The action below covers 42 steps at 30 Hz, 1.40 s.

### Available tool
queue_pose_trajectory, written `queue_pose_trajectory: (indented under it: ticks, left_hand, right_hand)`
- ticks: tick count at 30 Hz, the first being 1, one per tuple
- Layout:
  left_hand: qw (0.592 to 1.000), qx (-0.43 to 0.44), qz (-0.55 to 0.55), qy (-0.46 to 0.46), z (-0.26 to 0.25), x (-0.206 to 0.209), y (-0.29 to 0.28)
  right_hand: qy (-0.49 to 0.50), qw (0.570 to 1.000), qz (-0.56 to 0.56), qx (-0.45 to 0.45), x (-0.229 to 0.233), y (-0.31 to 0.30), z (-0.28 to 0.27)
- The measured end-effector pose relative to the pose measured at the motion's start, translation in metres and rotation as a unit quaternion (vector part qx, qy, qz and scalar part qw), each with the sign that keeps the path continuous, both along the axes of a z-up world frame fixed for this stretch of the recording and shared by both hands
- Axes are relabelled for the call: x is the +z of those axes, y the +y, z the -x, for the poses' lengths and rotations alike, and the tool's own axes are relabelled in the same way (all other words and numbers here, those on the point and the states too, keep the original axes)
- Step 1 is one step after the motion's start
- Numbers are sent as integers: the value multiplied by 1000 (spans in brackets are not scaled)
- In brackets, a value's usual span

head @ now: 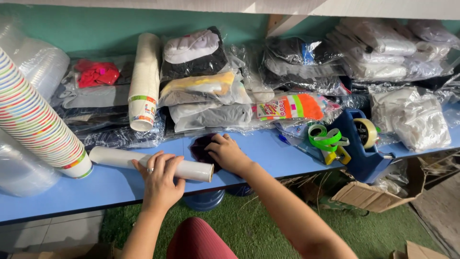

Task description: Wrap a stack of paper cups in plastic film and organize shop supplies.

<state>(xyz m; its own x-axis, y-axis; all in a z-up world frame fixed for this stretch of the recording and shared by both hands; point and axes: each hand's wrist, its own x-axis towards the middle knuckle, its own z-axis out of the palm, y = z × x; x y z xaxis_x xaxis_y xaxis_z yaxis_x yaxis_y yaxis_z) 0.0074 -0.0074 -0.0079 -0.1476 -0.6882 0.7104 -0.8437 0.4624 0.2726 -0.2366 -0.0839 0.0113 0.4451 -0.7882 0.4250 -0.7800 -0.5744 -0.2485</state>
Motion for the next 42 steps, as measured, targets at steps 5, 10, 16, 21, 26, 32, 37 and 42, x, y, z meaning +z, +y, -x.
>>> queue_pose_trajectory:
  ticks: [5, 10, 16, 21, 26, 32, 37, 42]
  left_hand:
    - [999, 27, 5, -36, 4, 8, -2]
    - [988, -36, 130, -82, 46, -4, 20]
    - [938, -198, 207, -196, 171, -18, 39]
    - [946, -205, 101, -229, 221, -16, 23]
    - [946, -232, 62, 218, 216, -10, 29]
    - [899, -167, 35, 403, 105, -24, 88]
    - [714, -75, 90, 690, -104, -146, 145]
    - [803, 404, -22, 439, -252, -295, 237]
  right_hand:
    - [6, 999, -5, 40, -3, -14, 58]
    - [14, 998, -36, 48, 7, -6, 88]
    - [21, 996, -71, 50, 8, -3, 90]
    - [24, 993, -82, 87, -14, -27, 112]
    - [34, 994, -71, 77, -26, -42, 121]
    - [45, 995, -26, 82, -36, -54, 136]
    - [30, 996, 7, 79, -64, -74, 138]
    - [18, 998, -41, -41, -23, -10, 104]
